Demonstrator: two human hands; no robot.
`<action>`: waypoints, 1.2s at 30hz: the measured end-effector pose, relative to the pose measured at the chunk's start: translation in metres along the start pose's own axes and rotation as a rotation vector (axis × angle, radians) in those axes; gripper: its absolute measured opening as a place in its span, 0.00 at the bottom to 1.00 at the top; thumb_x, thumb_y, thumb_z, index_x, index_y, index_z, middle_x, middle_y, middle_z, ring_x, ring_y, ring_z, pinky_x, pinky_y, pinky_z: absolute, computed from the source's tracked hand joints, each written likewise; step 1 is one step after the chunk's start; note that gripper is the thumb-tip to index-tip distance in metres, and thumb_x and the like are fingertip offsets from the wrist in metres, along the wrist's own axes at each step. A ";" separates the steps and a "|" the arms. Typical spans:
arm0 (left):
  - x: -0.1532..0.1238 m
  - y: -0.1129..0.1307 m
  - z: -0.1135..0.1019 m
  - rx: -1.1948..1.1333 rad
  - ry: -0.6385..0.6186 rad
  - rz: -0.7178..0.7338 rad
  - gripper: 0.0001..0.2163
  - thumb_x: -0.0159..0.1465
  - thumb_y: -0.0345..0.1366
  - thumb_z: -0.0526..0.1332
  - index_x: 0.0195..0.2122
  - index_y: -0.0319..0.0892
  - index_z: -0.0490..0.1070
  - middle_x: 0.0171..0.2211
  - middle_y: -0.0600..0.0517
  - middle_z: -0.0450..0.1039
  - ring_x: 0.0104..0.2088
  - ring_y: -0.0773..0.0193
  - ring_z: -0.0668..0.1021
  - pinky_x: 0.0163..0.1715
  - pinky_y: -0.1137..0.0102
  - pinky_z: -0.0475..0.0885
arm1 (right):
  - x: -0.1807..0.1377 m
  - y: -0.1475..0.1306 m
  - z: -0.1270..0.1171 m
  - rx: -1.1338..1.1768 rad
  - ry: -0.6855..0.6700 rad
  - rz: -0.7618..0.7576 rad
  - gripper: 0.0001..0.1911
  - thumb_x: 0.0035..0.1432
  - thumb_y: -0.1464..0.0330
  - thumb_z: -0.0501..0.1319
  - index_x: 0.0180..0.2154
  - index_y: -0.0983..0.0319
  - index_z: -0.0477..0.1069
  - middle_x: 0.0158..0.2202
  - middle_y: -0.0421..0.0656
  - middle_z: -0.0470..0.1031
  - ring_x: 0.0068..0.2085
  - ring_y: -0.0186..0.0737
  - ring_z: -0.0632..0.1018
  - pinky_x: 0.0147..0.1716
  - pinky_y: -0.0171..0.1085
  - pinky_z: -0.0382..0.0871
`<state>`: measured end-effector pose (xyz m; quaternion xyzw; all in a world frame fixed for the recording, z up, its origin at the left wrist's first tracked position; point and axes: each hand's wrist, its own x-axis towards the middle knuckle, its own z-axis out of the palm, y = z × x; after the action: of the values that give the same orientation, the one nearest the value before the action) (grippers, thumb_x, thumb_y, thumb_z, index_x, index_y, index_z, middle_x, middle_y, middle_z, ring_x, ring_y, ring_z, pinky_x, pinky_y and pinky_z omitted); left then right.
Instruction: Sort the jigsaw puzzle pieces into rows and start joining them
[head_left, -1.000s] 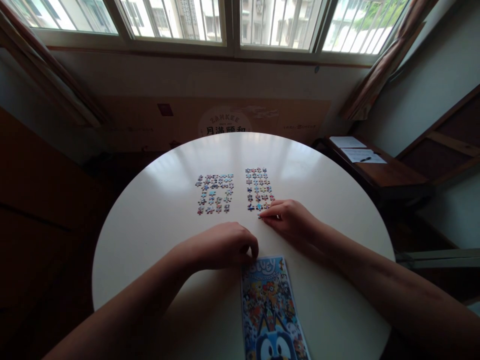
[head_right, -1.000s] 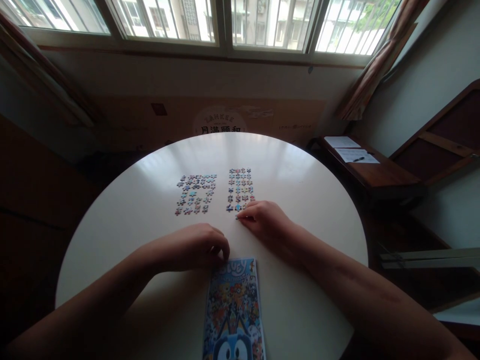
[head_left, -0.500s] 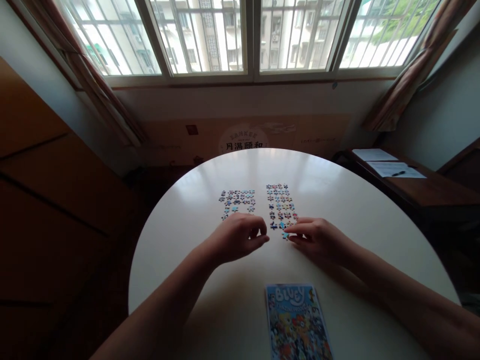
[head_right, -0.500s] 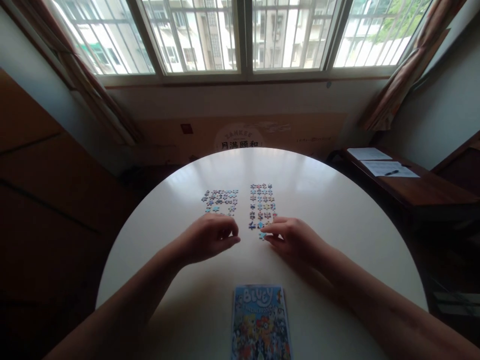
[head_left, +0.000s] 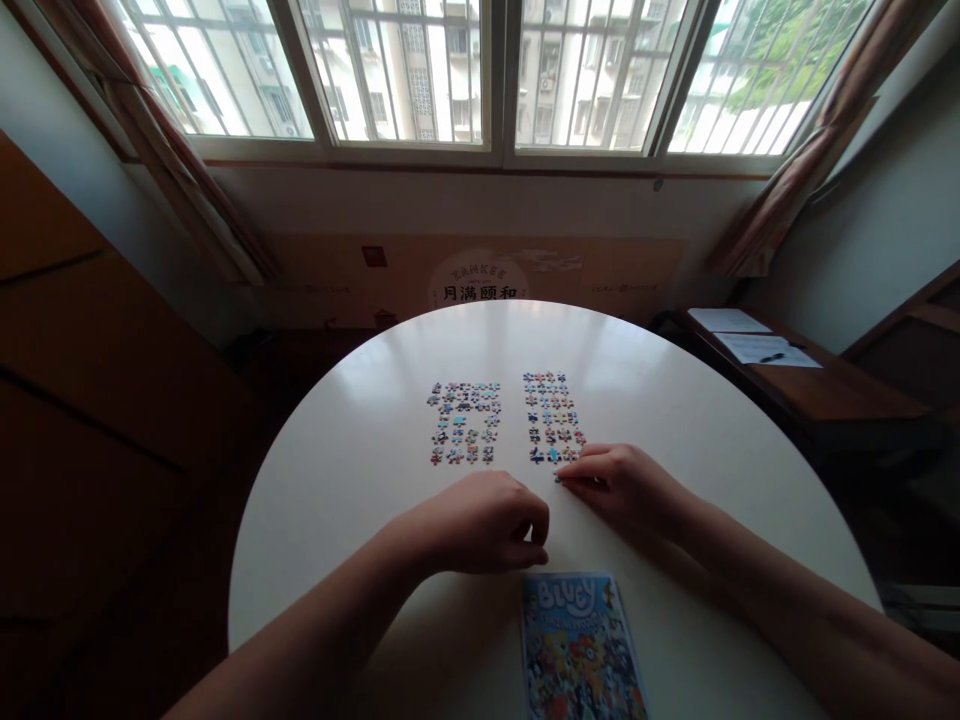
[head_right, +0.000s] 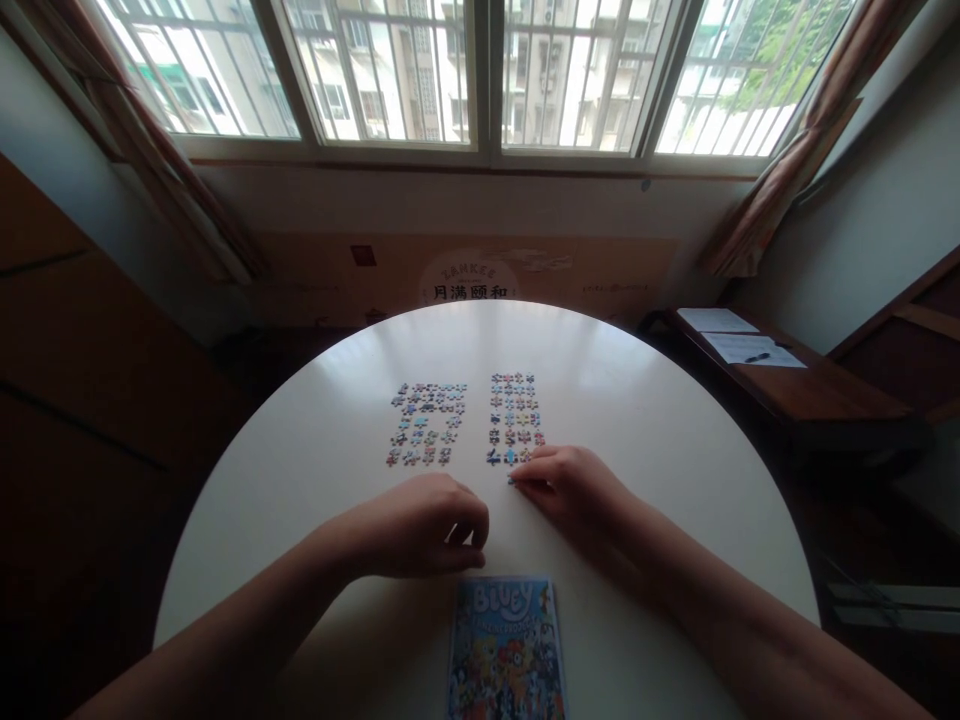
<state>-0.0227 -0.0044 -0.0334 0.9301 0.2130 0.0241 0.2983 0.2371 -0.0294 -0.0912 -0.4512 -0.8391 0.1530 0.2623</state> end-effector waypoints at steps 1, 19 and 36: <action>0.000 -0.001 0.000 0.007 -0.003 -0.003 0.02 0.60 0.34 0.69 0.32 0.44 0.78 0.26 0.56 0.76 0.27 0.67 0.75 0.30 0.70 0.66 | 0.000 0.000 -0.001 0.002 0.002 -0.006 0.10 0.66 0.69 0.63 0.43 0.57 0.84 0.36 0.43 0.81 0.33 0.37 0.79 0.34 0.35 0.71; 0.001 -0.003 -0.008 -0.149 0.218 0.108 0.26 0.76 0.48 0.43 0.20 0.43 0.55 0.23 0.55 0.60 0.22 0.69 0.63 0.25 0.69 0.61 | -0.004 -0.005 -0.024 0.351 0.387 0.066 0.35 0.74 0.55 0.53 0.15 0.61 0.67 0.26 0.47 0.77 0.29 0.39 0.78 0.30 0.37 0.70; -0.007 -0.017 -0.022 -0.305 0.797 -0.007 0.25 0.67 0.33 0.51 0.11 0.45 0.53 0.13 0.54 0.57 0.16 0.70 0.61 0.19 0.69 0.57 | -0.004 -0.008 -0.026 0.409 0.312 0.168 0.26 0.61 0.71 0.52 0.10 0.61 0.64 0.16 0.40 0.65 0.19 0.32 0.68 0.22 0.33 0.61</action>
<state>-0.0392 0.0166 -0.0245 0.7925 0.3088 0.4120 0.3268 0.2493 -0.0367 -0.0671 -0.4750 -0.7000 0.2690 0.4604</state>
